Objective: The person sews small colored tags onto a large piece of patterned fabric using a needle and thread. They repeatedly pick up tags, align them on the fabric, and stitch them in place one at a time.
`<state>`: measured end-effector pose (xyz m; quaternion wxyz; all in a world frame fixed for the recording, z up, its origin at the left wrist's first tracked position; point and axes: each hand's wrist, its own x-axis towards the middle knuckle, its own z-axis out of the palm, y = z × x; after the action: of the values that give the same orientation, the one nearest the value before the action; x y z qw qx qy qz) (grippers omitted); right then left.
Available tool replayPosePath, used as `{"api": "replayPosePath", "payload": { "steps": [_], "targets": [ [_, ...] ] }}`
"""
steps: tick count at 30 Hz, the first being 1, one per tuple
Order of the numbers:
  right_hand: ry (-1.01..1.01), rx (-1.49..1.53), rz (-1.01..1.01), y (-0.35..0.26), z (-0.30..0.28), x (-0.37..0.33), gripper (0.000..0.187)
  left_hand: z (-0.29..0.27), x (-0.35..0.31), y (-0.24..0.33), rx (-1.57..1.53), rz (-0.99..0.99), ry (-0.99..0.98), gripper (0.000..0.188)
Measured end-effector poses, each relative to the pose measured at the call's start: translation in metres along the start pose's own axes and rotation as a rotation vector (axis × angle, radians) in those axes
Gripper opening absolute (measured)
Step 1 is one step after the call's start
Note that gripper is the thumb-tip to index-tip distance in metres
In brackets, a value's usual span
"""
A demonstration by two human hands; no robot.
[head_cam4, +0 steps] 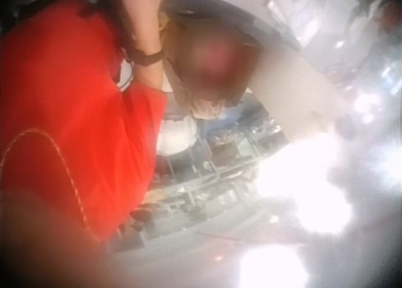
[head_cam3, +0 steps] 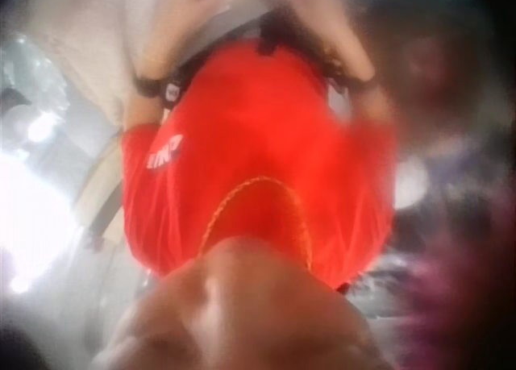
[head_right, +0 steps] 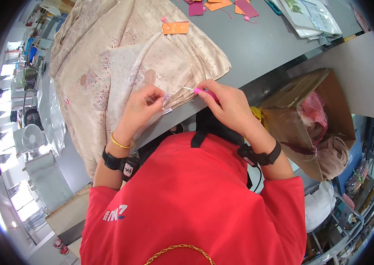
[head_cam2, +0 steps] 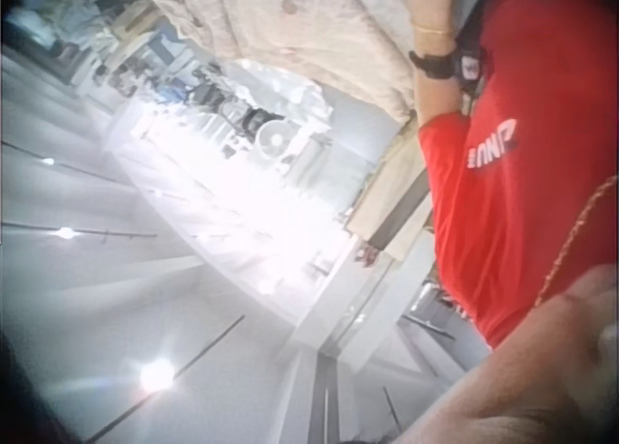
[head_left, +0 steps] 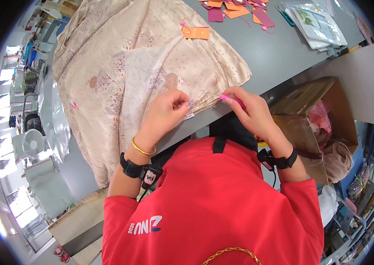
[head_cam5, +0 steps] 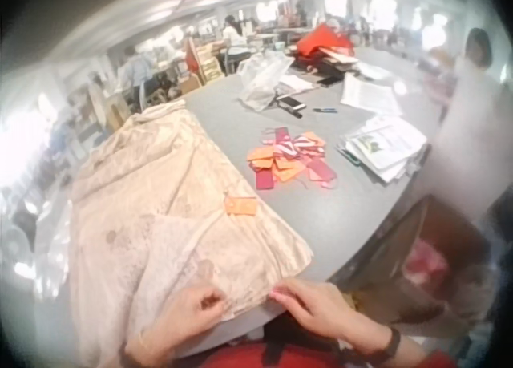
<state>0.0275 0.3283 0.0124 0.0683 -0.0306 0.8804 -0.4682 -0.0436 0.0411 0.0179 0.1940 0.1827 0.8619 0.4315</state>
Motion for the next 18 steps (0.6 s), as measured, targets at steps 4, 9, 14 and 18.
{"api": "replayPosePath", "payload": {
  "steps": [4, 9, 14, 18],
  "targets": [
    [0.101, -0.016, -0.251, 0.0, 0.006, -0.003, 0.013, 0.004, -0.007, 0.005, -0.142, -0.038, 0.021, 0.013],
    [0.197, -0.145, -0.349, 0.008, 0.008, -0.003, 0.011, 0.008, -0.008, 0.006, -0.1, 0.04, 0.071, 0.009],
    [0.245, -0.232, -0.399, 0.01, 0.004, -0.001, 0.013, 0.016, -0.011, 0.011, -0.07, 0.044, 0.13, 0.009],
    [0.249, -0.288, -0.432, 0.011, 0.003, 0.001, 0.014, 0.018, -0.008, 0.013, -0.009, 0.094, 0.135, 0.009]
  ]
}}
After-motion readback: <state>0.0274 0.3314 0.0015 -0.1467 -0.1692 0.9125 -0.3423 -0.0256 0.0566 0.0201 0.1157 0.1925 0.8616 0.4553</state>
